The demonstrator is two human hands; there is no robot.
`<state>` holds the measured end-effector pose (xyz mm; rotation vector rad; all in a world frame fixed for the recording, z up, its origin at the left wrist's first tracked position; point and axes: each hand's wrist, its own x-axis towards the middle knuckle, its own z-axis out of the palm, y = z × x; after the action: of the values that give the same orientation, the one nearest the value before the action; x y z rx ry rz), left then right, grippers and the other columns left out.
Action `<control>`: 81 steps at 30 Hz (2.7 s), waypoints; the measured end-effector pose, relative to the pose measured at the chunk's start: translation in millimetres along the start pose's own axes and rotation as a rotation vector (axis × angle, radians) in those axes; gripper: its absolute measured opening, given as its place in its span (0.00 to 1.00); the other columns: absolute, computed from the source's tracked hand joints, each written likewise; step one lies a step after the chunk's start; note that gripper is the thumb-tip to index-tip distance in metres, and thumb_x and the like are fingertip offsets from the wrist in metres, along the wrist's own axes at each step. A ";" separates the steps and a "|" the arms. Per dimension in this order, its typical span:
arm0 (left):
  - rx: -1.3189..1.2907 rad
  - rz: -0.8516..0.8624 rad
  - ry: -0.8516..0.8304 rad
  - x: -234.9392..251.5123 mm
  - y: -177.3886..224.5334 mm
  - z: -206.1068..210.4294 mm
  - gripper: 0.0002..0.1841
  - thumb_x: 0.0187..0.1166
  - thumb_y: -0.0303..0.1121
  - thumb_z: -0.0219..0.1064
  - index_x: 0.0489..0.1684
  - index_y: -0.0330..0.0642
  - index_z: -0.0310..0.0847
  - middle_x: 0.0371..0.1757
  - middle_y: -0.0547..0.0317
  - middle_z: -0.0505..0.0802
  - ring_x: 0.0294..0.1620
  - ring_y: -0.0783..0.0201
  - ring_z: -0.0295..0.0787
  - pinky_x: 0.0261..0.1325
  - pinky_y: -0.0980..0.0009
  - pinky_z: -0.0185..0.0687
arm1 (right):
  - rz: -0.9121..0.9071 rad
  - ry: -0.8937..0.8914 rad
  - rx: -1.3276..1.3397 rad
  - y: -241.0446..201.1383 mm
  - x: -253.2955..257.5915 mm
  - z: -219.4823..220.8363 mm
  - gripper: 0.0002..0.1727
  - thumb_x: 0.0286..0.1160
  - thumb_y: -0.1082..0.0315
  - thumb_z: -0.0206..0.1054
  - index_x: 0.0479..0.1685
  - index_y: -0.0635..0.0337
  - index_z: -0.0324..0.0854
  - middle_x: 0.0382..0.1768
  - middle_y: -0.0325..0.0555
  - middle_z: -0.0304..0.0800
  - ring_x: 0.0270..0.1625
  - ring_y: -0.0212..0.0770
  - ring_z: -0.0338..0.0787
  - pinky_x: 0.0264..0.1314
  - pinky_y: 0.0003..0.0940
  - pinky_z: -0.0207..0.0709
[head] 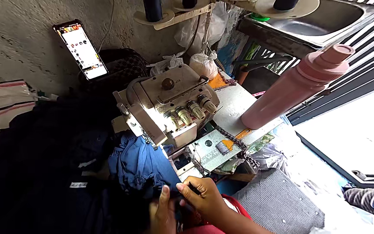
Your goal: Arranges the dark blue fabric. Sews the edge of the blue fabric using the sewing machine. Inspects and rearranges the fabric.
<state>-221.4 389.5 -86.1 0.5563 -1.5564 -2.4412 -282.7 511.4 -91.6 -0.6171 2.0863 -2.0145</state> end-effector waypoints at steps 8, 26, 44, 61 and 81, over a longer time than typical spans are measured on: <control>1.076 0.659 0.219 27.2 32.4 -5.6 0.18 0.75 0.39 0.69 0.35 0.28 0.88 0.31 0.52 0.94 0.38 0.82 0.91 0.47 0.85 0.82 | 0.020 -0.006 0.022 -4.4 24.3 2.6 0.15 0.85 0.62 0.63 0.31 0.62 0.85 0.21 0.31 0.87 0.22 0.16 0.82 0.27 0.12 0.75; 1.458 0.064 0.004 135.1 113.4 -16.1 0.32 0.96 0.44 0.45 0.40 0.17 0.82 0.46 0.25 0.88 0.57 0.36 0.85 0.63 0.41 0.72 | -0.195 0.232 -0.153 37.4 67.4 14.1 0.22 0.73 0.57 0.73 0.14 0.56 0.72 0.13 0.29 0.68 0.18 0.19 0.66 0.23 0.17 0.59; 1.107 0.539 0.308 63.2 96.7 -49.4 0.28 0.94 0.42 0.47 0.63 0.17 0.79 0.60 0.30 0.89 0.69 0.63 0.85 0.73 0.72 0.72 | -0.618 0.100 -1.138 -40.4 104.6 48.2 0.10 0.74 0.70 0.66 0.46 0.57 0.93 0.38 0.50 0.93 0.31 0.46 0.92 0.27 0.36 0.82; 1.420 0.496 -0.027 63.5 127.8 -127.5 0.31 0.65 0.26 0.76 0.74 0.32 0.78 0.64 0.35 0.90 0.67 0.32 0.84 0.71 0.31 0.72 | 0.605 -0.169 0.786 -12.2 27.5 84.8 0.11 0.83 0.63 0.64 0.52 0.61 0.80 0.13 0.27 0.72 0.12 0.18 0.67 0.15 0.14 0.61; 0.108 0.440 -0.105 15.4 251.7 27.9 0.16 0.96 0.42 0.38 0.60 0.52 0.72 0.46 0.62 0.94 0.39 0.64 0.97 0.37 0.65 0.97 | -0.280 0.144 0.367 -14.3 11.3 51.7 0.19 0.83 0.50 0.66 0.55 0.56 0.86 0.54 0.34 0.90 0.48 0.22 0.90 0.52 0.22 0.87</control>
<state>-256.5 299.2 148.4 0.0839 -1.6497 -2.0913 -269.5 459.7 -79.2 -0.7446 1.7036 -2.5833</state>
